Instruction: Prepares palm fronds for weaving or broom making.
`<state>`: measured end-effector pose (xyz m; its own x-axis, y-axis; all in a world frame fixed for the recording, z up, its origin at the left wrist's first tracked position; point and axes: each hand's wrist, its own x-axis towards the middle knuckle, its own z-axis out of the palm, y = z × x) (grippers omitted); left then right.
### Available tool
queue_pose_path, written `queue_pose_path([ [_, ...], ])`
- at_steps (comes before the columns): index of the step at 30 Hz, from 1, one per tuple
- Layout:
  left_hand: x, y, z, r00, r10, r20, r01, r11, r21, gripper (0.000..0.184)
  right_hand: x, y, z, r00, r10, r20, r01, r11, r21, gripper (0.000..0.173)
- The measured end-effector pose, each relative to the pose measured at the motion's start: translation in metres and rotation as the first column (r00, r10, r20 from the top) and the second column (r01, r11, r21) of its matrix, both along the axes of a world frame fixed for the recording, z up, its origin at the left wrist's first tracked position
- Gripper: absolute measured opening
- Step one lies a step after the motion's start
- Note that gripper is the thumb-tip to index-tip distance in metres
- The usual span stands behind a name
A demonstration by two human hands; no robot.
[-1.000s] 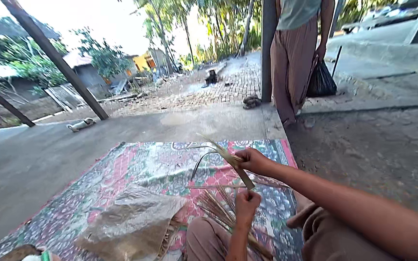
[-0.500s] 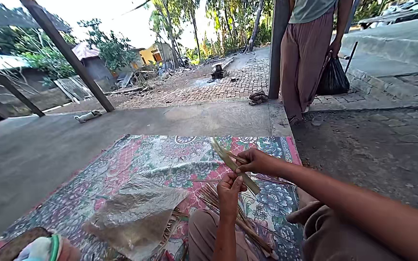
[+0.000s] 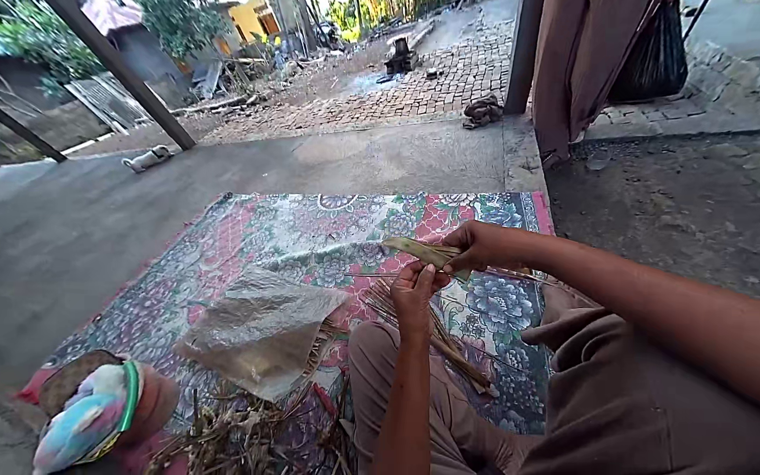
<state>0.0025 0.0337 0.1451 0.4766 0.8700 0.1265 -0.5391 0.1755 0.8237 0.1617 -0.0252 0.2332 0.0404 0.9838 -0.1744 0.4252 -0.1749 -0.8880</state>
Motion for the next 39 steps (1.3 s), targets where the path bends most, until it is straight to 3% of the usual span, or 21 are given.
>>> queue_pose_path([
  [3, 0.000, 0.000, -0.001, 1.000, -0.007, 0.012, 0.007, 1.000, 0.000, 0.011, -0.001, 0.002, -0.002, 1.000, -0.009, -0.016, 0.009, 1.000, 0.005, 0.005],
  [8, 0.005, -0.002, -0.007, 1.000, 0.026, -0.013, -0.026, 1.000, 0.008, 0.011, -0.007, 0.005, -0.001, 0.987, 0.002, 0.163, 0.001, 1.000, -0.023, 0.014],
  [15, 0.013, -0.004, -0.012, 0.997, 0.074, -0.038, -0.074, 0.997, 0.001, 0.016, -0.008, 0.007, -0.004, 0.971, 0.054, 0.234, -0.040, 0.997, -0.066, 0.019],
  [21, 0.001, 0.012, -0.003, 0.976, 0.179, -0.120, -0.172, 0.983, 0.071, 0.015, -0.011, 0.005, 0.003, 0.968, 0.069, 0.242, -0.036, 0.990, -0.138, 0.018],
  [29, -0.018, 0.035, 0.007, 0.930, 0.353, -0.104, -0.344, 0.934, 0.094, 0.017, -0.004, -0.014, 0.010, 0.958, 0.105, 0.267, -0.062, 0.985, -0.162, 0.018],
  [39, -0.011, 0.033, -0.005, 0.946, 0.323, -0.035, -0.316, 0.939, 0.132, 0.009, 0.029, -0.026, -0.001, 0.965, 0.090, 0.244, -0.059, 0.990, -0.132, 0.019],
])
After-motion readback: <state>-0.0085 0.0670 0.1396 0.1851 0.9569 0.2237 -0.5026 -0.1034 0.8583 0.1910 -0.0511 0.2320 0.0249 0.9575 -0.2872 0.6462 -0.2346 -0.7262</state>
